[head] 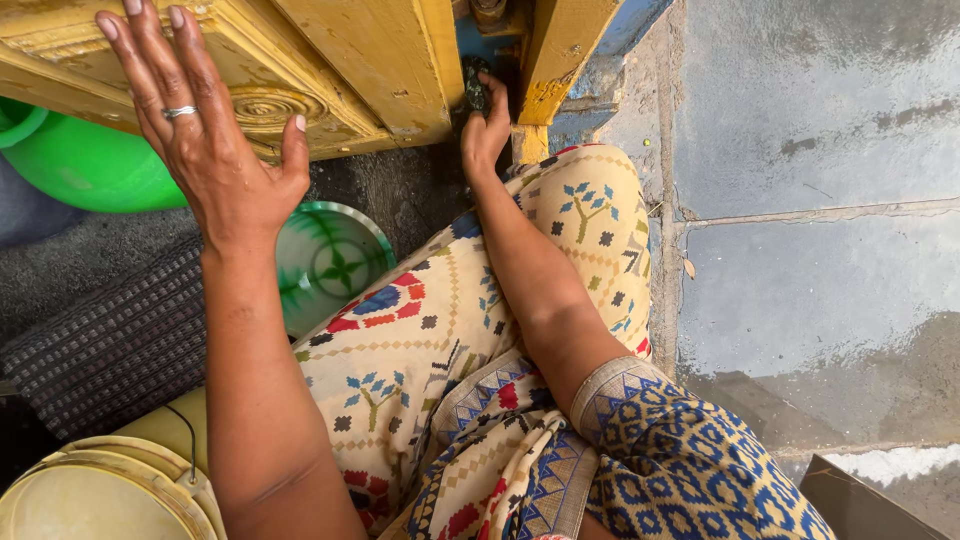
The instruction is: The person sits on the floor and uses a patterned cloth to wipe the lower section of a yellow wooden door. They dip the cloth into a yellow bucket of water, wring it out, and then scrub the door's surface and frame.
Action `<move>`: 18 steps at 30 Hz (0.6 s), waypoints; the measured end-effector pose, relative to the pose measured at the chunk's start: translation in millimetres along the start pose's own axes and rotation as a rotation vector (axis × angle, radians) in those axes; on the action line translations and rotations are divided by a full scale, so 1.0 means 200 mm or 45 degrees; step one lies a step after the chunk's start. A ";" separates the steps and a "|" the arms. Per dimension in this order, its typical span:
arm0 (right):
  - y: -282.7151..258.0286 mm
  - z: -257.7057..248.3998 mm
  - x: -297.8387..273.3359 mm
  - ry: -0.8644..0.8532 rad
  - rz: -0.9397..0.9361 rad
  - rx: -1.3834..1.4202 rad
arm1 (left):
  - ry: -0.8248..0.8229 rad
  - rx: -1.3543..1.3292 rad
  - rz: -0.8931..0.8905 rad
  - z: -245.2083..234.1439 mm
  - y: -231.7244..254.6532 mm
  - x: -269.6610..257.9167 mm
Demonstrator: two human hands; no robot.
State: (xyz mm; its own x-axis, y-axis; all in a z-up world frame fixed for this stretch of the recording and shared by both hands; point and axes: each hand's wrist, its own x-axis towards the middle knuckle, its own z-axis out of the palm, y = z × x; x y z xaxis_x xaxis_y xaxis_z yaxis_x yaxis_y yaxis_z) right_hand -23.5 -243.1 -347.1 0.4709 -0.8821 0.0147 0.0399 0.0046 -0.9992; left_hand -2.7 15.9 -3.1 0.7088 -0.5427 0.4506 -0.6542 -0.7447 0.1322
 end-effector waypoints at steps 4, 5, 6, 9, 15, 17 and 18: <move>-0.01 -0.02 0.01 0.044 0.255 -0.298 | -0.023 0.021 -0.011 -0.01 0.01 -0.01; -0.01 -0.02 0.03 0.054 0.380 -0.410 | -0.025 0.019 -0.004 -0.01 0.01 0.00; -0.01 -0.02 0.03 0.033 0.489 -0.471 | -0.033 0.011 0.003 -0.01 0.00 0.00; 0.03 -0.04 -0.03 0.052 0.753 -0.569 | -0.011 0.004 0.044 0.00 -0.03 -0.01; 0.07 -0.08 -0.12 0.230 0.309 -0.191 | 0.018 0.051 0.082 0.04 -0.07 -0.02; -0.06 -0.06 -0.15 0.108 -0.053 0.132 | -0.007 0.047 0.064 0.03 -0.07 -0.02; -0.14 -0.07 -0.17 0.024 -0.020 0.148 | -0.042 0.038 0.030 0.03 -0.07 -0.03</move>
State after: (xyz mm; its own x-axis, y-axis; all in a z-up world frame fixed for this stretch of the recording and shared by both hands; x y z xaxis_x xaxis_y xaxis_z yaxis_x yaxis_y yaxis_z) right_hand -53.5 -219.9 -320.5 0.4526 -0.8912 0.0288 0.1494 0.0440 -0.9878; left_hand 3.0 26.9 -12.9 0.7018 -0.5724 0.4241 -0.6630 -0.7426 0.0950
